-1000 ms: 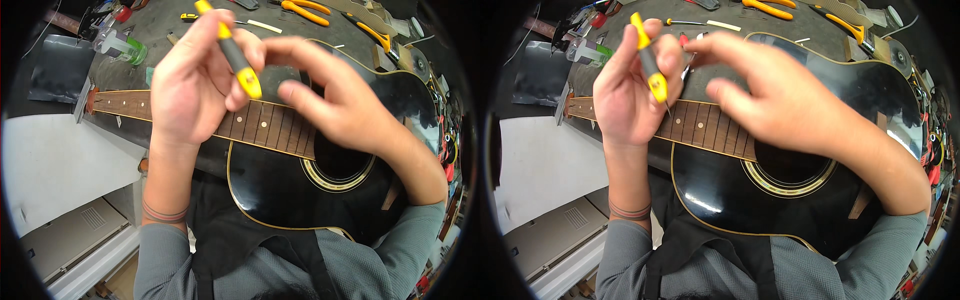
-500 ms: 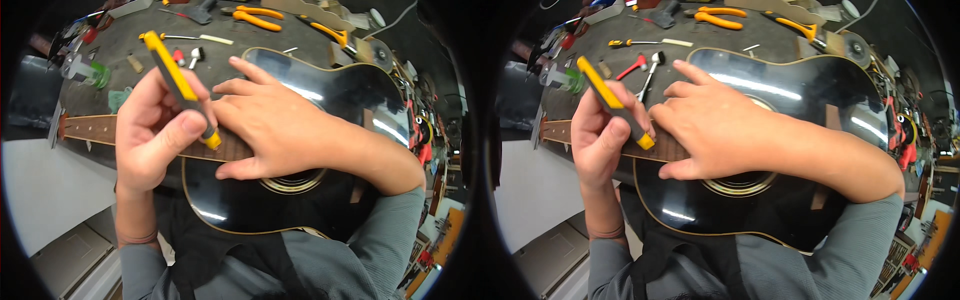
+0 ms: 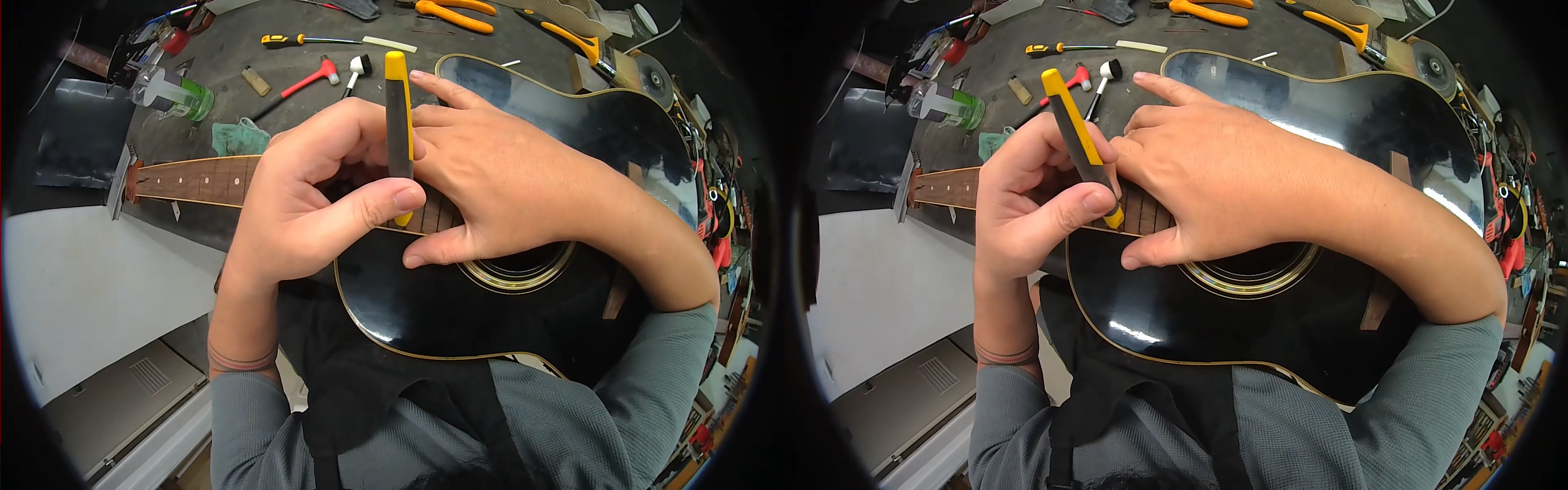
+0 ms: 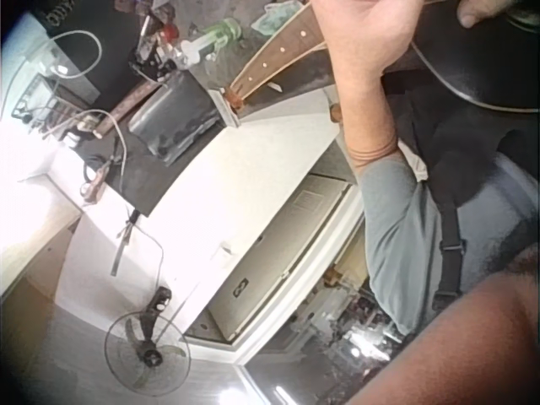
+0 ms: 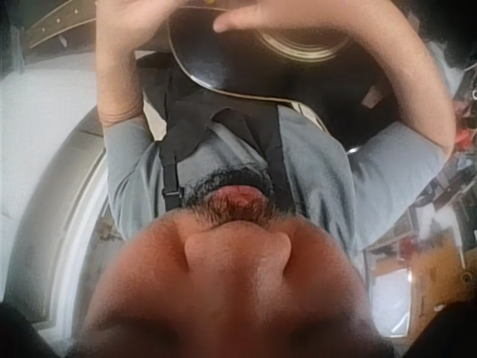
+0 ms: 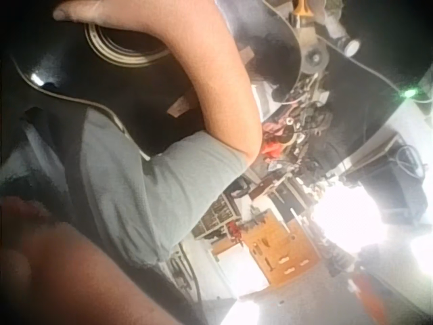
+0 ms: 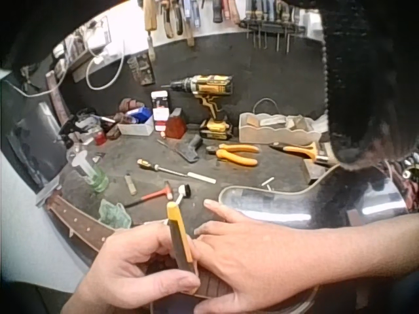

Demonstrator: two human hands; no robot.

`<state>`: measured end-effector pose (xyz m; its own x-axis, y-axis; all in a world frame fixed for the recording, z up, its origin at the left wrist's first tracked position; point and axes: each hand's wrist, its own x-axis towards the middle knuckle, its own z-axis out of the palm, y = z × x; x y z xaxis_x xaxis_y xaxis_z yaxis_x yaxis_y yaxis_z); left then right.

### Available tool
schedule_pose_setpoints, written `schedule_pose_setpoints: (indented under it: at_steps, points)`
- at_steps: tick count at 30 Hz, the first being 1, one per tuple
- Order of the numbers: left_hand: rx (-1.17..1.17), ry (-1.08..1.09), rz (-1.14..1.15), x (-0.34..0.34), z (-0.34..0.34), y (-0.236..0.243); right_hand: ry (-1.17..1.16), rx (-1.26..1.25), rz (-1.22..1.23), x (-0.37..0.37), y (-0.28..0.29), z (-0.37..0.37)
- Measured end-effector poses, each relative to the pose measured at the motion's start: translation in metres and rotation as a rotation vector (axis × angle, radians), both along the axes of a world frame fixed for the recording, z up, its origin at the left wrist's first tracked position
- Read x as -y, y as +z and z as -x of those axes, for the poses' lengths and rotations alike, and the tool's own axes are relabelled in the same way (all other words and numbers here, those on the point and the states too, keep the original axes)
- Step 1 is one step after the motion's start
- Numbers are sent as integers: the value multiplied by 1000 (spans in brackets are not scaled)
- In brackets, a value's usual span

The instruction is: The person uses a yellow utility knife to carefully scrape and clean the edges of the frets on a black acoustic guitar's fretboard. The work progresses along the neck, focusing on the side edges of the metal frets to remove debris or old finish.

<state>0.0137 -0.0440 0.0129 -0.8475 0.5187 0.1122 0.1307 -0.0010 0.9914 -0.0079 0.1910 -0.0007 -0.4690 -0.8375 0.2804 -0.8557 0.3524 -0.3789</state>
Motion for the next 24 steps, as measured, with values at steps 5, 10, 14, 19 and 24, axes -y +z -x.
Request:
schedule_pose_setpoints:
  at_steps: [5, 10, 14, 19, 24]
  points:
    - [-23, -10, 41, 0, 0, 0, 4, 11, -17, -1, 1, 0]
    - [-24, 0, 53, 1, -1, 1, 14, 3, 12, 0, -1, 1]
    - [-31, 1, 40, 0, -1, 0, 21, 0, 1, -1, 0, 2]
    - [-40, 3, 36, -1, -1, -2, 18, -6, 4, 0, -1, 2]
    - [-73, -33, 104, 3, 1, -2, 23, 19, 0, -1, 1, 3]
